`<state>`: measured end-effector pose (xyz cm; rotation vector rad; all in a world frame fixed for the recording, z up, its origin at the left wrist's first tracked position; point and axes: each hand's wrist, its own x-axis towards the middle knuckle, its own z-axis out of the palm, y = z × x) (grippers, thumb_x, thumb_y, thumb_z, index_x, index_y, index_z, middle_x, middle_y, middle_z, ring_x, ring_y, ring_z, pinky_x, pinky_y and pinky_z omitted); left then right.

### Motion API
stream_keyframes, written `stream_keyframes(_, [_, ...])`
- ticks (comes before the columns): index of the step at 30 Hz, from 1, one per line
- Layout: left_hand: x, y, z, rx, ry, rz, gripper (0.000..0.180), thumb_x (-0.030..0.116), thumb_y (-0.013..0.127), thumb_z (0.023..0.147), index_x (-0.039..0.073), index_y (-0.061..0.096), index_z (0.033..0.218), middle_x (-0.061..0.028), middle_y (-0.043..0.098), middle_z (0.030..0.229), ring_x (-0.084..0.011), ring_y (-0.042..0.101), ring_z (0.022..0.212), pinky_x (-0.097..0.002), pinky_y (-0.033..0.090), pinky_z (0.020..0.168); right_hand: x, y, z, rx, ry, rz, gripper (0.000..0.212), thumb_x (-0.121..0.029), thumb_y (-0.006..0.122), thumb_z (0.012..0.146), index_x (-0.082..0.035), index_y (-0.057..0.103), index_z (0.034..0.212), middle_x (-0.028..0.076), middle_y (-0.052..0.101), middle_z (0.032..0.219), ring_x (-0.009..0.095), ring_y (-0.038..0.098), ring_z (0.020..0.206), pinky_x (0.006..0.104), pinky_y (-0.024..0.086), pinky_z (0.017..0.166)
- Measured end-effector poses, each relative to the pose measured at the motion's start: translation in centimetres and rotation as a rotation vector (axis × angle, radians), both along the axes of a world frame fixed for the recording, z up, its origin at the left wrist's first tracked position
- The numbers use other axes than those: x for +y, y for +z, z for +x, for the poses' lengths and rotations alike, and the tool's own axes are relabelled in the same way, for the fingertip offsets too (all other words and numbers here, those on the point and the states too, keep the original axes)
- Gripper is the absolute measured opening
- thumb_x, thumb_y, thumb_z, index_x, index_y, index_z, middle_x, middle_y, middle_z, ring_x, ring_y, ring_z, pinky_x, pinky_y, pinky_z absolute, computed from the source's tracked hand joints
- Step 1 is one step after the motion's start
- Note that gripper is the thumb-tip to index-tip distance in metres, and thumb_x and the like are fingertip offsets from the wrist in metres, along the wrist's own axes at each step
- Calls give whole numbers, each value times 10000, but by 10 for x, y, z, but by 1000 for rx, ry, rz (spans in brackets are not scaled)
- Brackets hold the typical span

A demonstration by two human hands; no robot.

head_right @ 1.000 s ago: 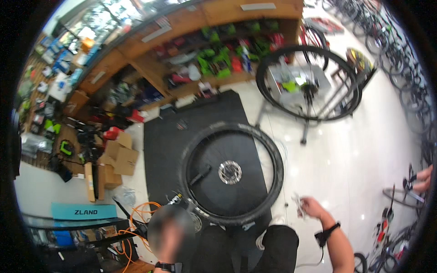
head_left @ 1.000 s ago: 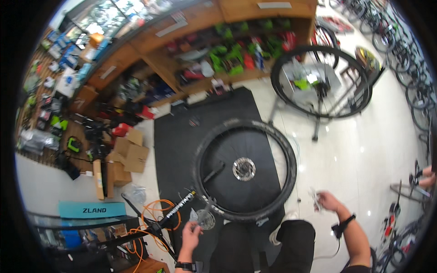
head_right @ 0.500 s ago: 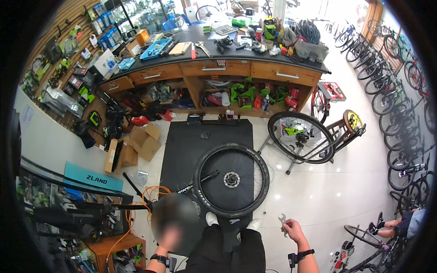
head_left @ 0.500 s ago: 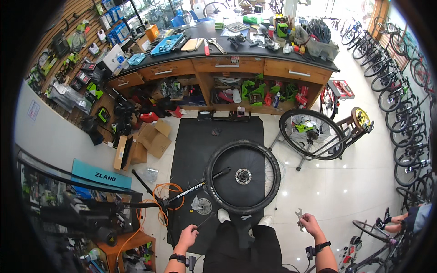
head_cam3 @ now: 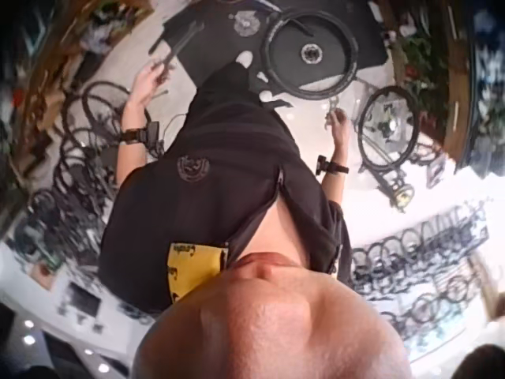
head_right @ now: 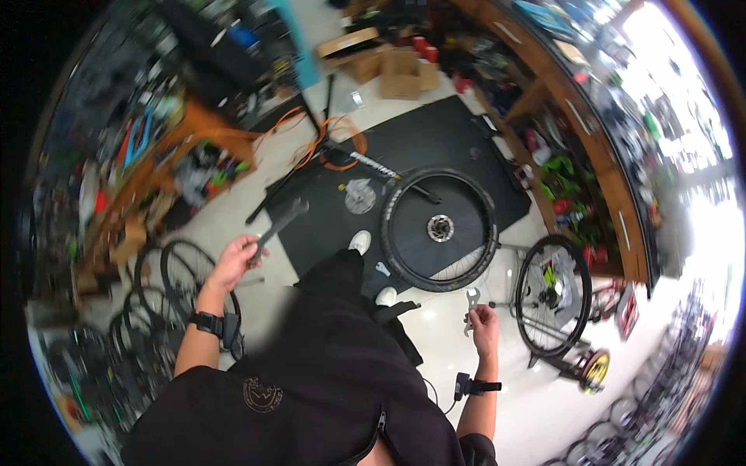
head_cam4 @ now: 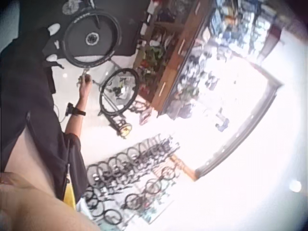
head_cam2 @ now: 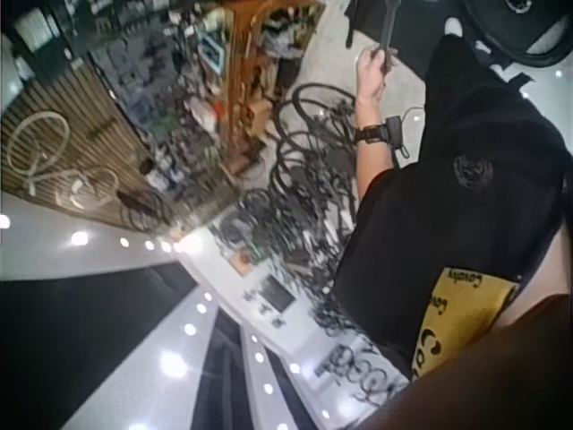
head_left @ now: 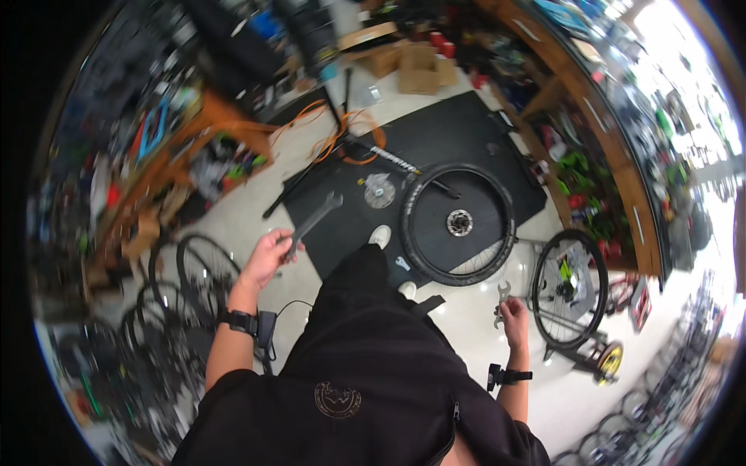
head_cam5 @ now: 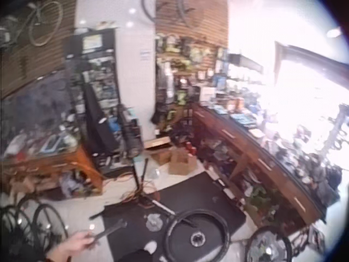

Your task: The person uses two wrenches to loosen or tighten a nut on a bicycle wheel hub, then stands up and searches through a drawer of wrenches and tools to find a specific one.

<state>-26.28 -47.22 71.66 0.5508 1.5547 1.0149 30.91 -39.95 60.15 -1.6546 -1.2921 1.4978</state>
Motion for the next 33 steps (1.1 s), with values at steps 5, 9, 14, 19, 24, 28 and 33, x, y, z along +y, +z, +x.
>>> stream_keyframes(5, [-108,61,27,-145,302,199,198,109,518,954,36,521,1137,-103,645,1020,-124,602,756,-227,477,691,38,-10,-49,44,332,-39,41,-46,586,907,-8,571,899,2,599,765,84,566,691,233,450,635])
stream_keyframes(9, [-155,78,14,-98,494,410,203,67,535,939,33,506,1137,-126,641,1055,-146,639,829,-231,485,698,68,14,-142,107,573,39,78,-16,591,891,-12,536,836,-31,535,694,38,463,609,207,363,539])
stream_keyframes(14, [-192,91,-20,58,769,525,181,10,564,901,62,493,1060,-148,655,1017,-183,659,823,-231,493,682,84,48,-267,67,925,-24,72,-21,571,886,10,540,829,5,570,704,77,539,642,223,421,594])
stream_keyframes(19, [-226,96,-92,151,950,551,239,-4,580,874,62,453,1066,-146,665,986,-214,676,846,-252,501,685,96,62,-421,-90,1183,70,114,-65,567,899,24,555,829,25,593,710,94,556,649,242,439,599])
stream_keyframes(24, [-262,103,-165,267,1031,489,287,-31,596,843,70,430,1054,-135,675,920,-236,687,831,-249,504,664,80,79,-587,-33,1326,43,106,-76,576,904,24,564,871,29,611,734,93,560,654,244,447,604])
stream_keyframes(28, [-280,103,-208,229,1046,535,337,-36,607,827,58,411,1084,-154,678,905,-237,688,833,-256,508,642,68,99,-698,-1,1444,137,98,-79,579,909,14,549,897,33,608,737,92,557,664,243,436,602])
stream_keyframes(33, [-287,109,-264,160,1072,522,311,-77,557,845,61,385,1064,-168,662,941,-244,682,873,-270,523,664,45,154,-826,29,1578,172,99,-80,571,909,13,536,900,36,606,725,90,555,640,239,419,565])
